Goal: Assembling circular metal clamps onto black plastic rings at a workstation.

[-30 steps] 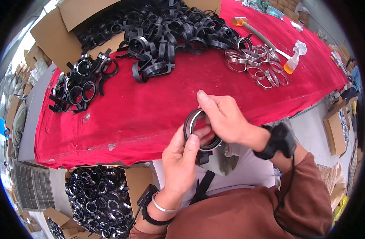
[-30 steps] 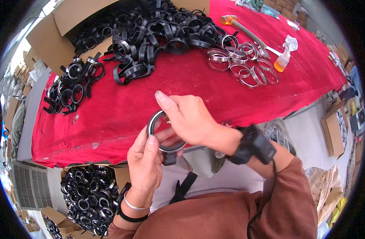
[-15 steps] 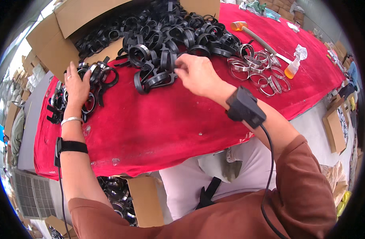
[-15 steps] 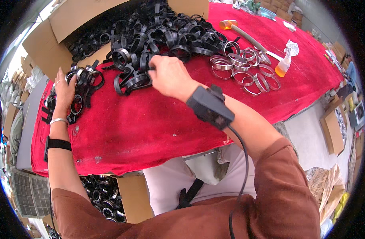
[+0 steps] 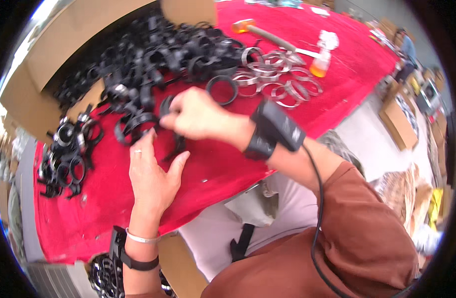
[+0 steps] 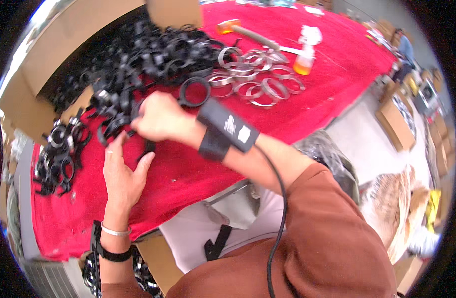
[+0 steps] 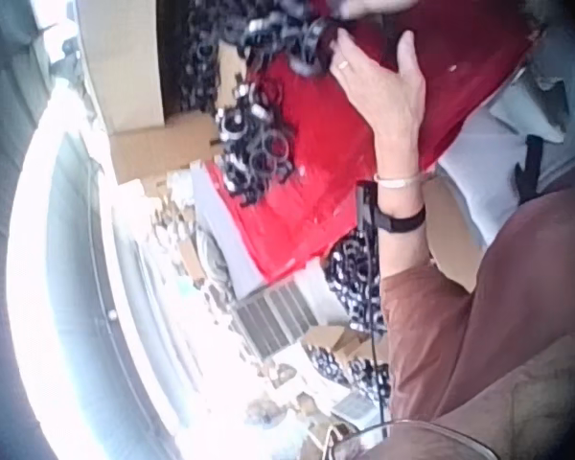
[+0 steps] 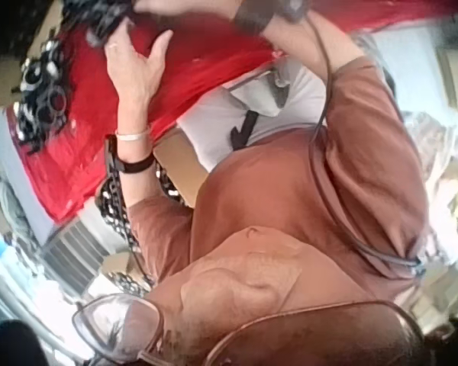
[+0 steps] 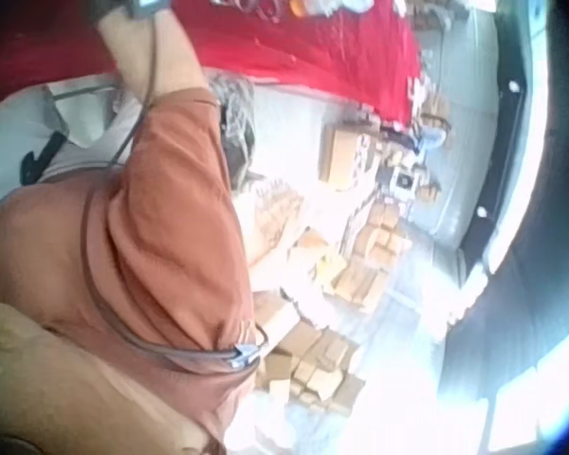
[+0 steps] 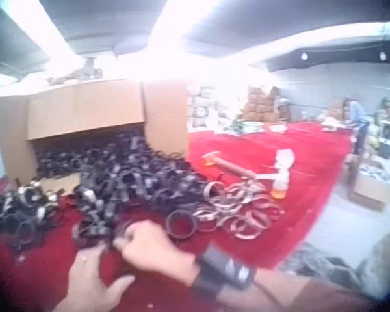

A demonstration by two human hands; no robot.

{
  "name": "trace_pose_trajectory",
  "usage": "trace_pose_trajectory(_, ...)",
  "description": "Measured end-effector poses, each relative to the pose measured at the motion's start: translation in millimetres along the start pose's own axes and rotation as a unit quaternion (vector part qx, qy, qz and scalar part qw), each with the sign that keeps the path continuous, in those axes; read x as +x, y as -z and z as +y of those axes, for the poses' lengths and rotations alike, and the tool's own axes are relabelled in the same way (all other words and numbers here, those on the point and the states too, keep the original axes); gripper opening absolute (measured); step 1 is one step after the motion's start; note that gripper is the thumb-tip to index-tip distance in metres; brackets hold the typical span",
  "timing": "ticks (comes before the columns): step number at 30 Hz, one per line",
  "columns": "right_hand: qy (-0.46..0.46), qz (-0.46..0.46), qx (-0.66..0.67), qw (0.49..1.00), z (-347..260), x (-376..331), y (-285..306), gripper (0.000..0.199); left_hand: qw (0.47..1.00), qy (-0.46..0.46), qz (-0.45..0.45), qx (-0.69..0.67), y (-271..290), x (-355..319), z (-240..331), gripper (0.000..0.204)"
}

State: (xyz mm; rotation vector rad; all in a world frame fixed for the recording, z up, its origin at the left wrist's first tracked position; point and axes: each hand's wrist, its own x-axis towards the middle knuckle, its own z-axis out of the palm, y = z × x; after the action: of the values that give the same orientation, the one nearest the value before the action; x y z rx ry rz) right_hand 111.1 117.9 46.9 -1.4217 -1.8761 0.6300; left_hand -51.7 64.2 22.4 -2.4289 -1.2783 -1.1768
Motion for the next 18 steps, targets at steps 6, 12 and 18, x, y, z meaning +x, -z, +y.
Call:
trace_pose_trajectory(6, 0.1, 0.077, 0.017, 0.992, 32.2, -69.6, 16.5, 0.025, 0.92, 0.211, -0.182, -0.275, -26.1, 2.5, -8.0, 0.022)
trace_pose_trajectory(12, -0.062, 0.334, -0.217, 0.915, 111.5, -123.7, 107.7, 0.054, 0.735, 0.398, -0.149, -0.528, -6.2, 16.5, -26.4, 0.021)
trace_pose_trajectory(18, -0.325, 0.143, -0.214, 0.91, 143.5, -109.0, 157.6, 0.082, 0.651, 0.377, -0.146, -0.642, 1.6, 4.1, 9.6, 0.021)
